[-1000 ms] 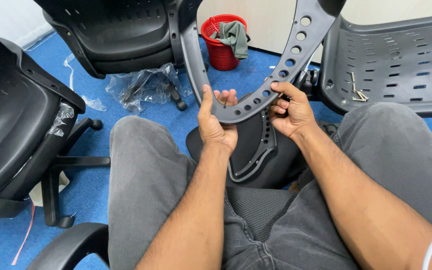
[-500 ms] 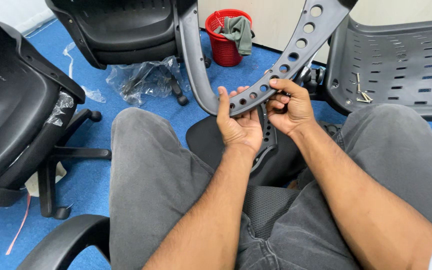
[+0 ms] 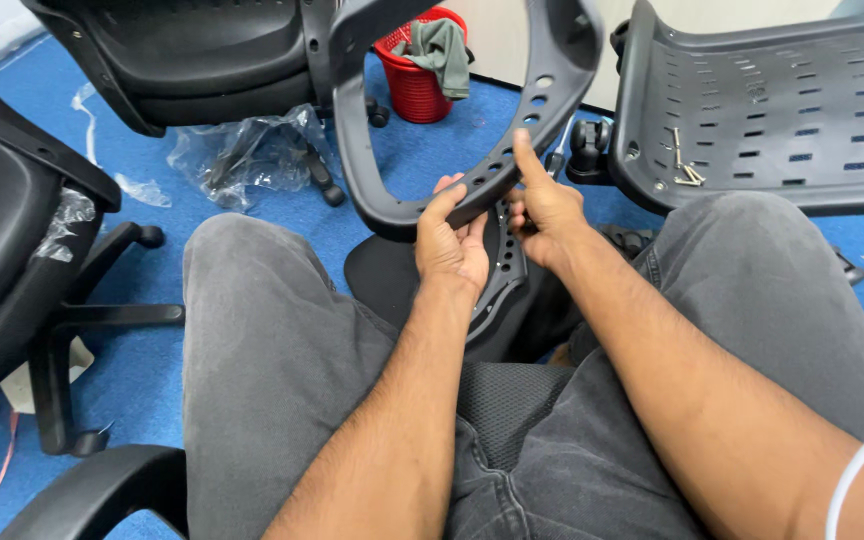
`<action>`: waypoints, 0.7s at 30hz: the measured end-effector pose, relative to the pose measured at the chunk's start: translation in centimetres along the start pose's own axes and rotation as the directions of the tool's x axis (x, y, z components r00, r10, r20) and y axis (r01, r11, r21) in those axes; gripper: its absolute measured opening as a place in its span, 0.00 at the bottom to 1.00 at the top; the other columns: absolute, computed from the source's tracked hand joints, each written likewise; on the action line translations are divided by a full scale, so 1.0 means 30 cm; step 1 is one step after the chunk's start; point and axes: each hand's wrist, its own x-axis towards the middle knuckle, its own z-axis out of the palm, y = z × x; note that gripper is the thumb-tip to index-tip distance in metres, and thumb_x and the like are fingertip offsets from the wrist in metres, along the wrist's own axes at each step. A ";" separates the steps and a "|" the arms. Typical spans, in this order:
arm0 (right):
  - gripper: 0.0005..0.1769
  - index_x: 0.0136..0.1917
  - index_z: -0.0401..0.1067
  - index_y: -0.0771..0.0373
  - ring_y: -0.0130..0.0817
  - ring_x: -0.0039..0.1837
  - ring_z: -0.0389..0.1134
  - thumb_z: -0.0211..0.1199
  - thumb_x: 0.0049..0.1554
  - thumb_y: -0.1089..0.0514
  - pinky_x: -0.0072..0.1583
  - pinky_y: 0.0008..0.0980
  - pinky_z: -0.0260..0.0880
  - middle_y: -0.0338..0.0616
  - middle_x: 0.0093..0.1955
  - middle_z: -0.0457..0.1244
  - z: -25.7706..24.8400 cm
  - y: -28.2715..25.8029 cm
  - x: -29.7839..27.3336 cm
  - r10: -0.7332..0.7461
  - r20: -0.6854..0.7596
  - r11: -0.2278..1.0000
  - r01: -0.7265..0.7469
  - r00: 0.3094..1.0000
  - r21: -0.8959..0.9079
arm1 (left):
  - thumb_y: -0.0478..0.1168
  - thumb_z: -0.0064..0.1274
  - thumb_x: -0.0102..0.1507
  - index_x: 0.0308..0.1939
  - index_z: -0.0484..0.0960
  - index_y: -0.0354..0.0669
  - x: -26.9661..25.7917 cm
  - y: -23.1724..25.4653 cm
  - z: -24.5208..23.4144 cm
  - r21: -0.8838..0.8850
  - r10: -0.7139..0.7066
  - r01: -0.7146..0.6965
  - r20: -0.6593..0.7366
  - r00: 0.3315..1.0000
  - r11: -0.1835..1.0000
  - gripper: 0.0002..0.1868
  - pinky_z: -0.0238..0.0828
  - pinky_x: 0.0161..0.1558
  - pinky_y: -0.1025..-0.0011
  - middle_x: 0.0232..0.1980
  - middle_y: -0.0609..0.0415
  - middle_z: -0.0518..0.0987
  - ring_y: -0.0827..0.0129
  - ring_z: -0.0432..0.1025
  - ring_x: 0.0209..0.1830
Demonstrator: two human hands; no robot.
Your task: The person assembles a black plastic chair frame using a screwdriver, attaching a curved frame piece to a seat base and tightening screws. The person then flips the seat to attach a backrest frame and continues tightening fasteners.
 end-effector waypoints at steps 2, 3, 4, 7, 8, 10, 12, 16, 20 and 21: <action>0.23 0.41 0.71 0.61 0.24 0.26 0.56 0.70 0.56 0.40 0.28 0.24 0.55 0.40 0.31 0.67 -0.031 0.007 0.011 -0.022 -0.155 0.993 0.004 0.988 -0.115 | 0.31 0.61 0.51 0.55 0.78 0.40 0.010 -0.016 -0.021 -0.030 0.001 -0.002 -0.062 0.998 1.000 0.27 0.70 0.63 0.58 0.52 0.51 0.81 0.60 0.74 0.57; 0.23 0.42 0.71 0.62 0.26 0.26 0.56 0.67 0.57 0.39 0.28 0.26 0.55 0.42 0.32 0.69 -0.055 0.005 0.023 -0.038 -0.231 0.985 -0.001 0.972 -0.170 | 0.31 0.61 0.51 0.55 0.79 0.40 0.017 -0.024 -0.029 -0.037 0.002 -0.005 -0.091 0.996 0.999 0.27 0.70 0.63 0.57 0.52 0.52 0.81 0.60 0.74 0.57; 0.21 0.42 0.72 0.63 0.27 0.27 0.59 0.66 0.57 0.42 0.28 0.27 0.58 0.42 0.32 0.69 -0.090 -0.001 0.037 -0.092 -0.286 0.976 0.029 0.954 -0.217 | 0.31 0.62 0.51 0.55 0.79 0.40 0.023 -0.031 -0.036 -0.043 0.003 -0.008 -0.121 0.993 0.999 0.26 0.69 0.63 0.57 0.51 0.53 0.81 0.60 0.74 0.57; 0.13 0.45 0.69 0.61 0.29 0.28 0.64 0.64 0.58 0.50 0.29 0.31 0.62 0.41 0.32 0.68 -0.205 -0.049 0.097 -0.242 -0.409 0.922 0.077 0.880 -0.379 | 0.30 0.63 0.51 0.51 0.79 0.36 0.037 -0.045 -0.061 -0.131 -0.039 0.010 -0.221 0.974 0.991 0.24 0.71 0.66 0.55 0.51 0.50 0.81 0.58 0.76 0.57; 0.12 0.46 0.66 0.59 0.29 0.28 0.64 0.66 0.56 0.53 0.29 0.33 0.62 0.40 0.32 0.66 -0.240 -0.090 0.131 -0.281 -0.435 0.897 0.072 0.855 -0.436 | 0.30 0.63 0.50 0.51 0.80 0.35 0.039 -0.051 -0.067 -0.135 -0.039 0.006 -0.242 0.970 0.991 0.24 0.70 0.67 0.56 0.52 0.49 0.81 0.57 0.76 0.57; 0.07 0.42 0.71 0.60 0.30 0.31 0.64 0.64 0.58 0.56 0.32 0.33 0.61 0.38 0.34 0.65 -0.310 -0.197 0.202 -0.196 -0.259 0.813 0.009 0.946 -0.582 | 0.31 0.63 0.50 0.51 0.80 0.35 0.039 -0.059 -0.077 -0.144 -0.032 -0.010 -0.285 0.958 0.989 0.24 0.70 0.68 0.56 0.53 0.47 0.81 0.56 0.76 0.57; 0.05 0.40 0.72 0.59 0.27 0.32 0.61 0.61 0.59 0.58 0.33 0.31 0.60 0.38 0.33 0.66 -0.362 -0.285 0.272 -0.121 -0.237 0.797 -0.048 0.964 -0.602 | 0.33 0.64 0.50 0.52 0.79 0.30 0.038 -0.062 -0.075 -0.076 -0.025 -0.002 -0.346 0.938 0.997 0.27 0.64 0.66 0.56 0.54 0.44 0.81 0.55 0.76 0.58; 0.10 0.39 0.74 0.62 0.26 0.32 0.62 0.73 0.55 0.57 0.30 0.32 0.58 0.38 0.33 0.64 -0.521 -0.372 0.362 -0.325 -0.285 0.675 0.010 0.902 -0.738 | 0.32 0.65 0.46 0.55 0.72 0.25 0.017 -0.072 -0.063 -0.004 -0.041 0.047 -0.585 0.810 0.999 0.34 0.63 0.67 0.55 0.55 0.41 0.80 0.51 0.77 0.58; 0.12 0.38 0.75 0.65 0.30 0.35 0.67 0.75 0.50 0.56 0.32 0.35 0.63 0.43 0.36 0.67 -0.631 -0.386 0.478 -0.504 -0.297 0.497 -0.009 0.811 -0.868 | 0.34 0.66 0.45 0.56 0.71 0.27 -0.020 -0.076 -0.060 0.091 -0.018 0.116 -0.710 0.704 0.989 0.36 0.70 0.63 0.57 0.55 0.43 0.78 0.53 0.77 0.53; 0.10 0.38 0.76 0.66 0.29 0.36 0.68 0.75 0.48 0.59 0.32 0.34 0.67 0.42 0.37 0.68 -0.650 -0.378 0.510 -0.555 -0.301 0.497 0.019 0.775 -0.868 | 0.35 0.67 0.45 0.55 0.72 0.27 -0.029 -0.075 -0.061 0.126 -0.003 0.138 -0.731 0.682 0.982 0.35 0.72 0.60 0.59 0.54 0.42 0.79 0.53 0.78 0.51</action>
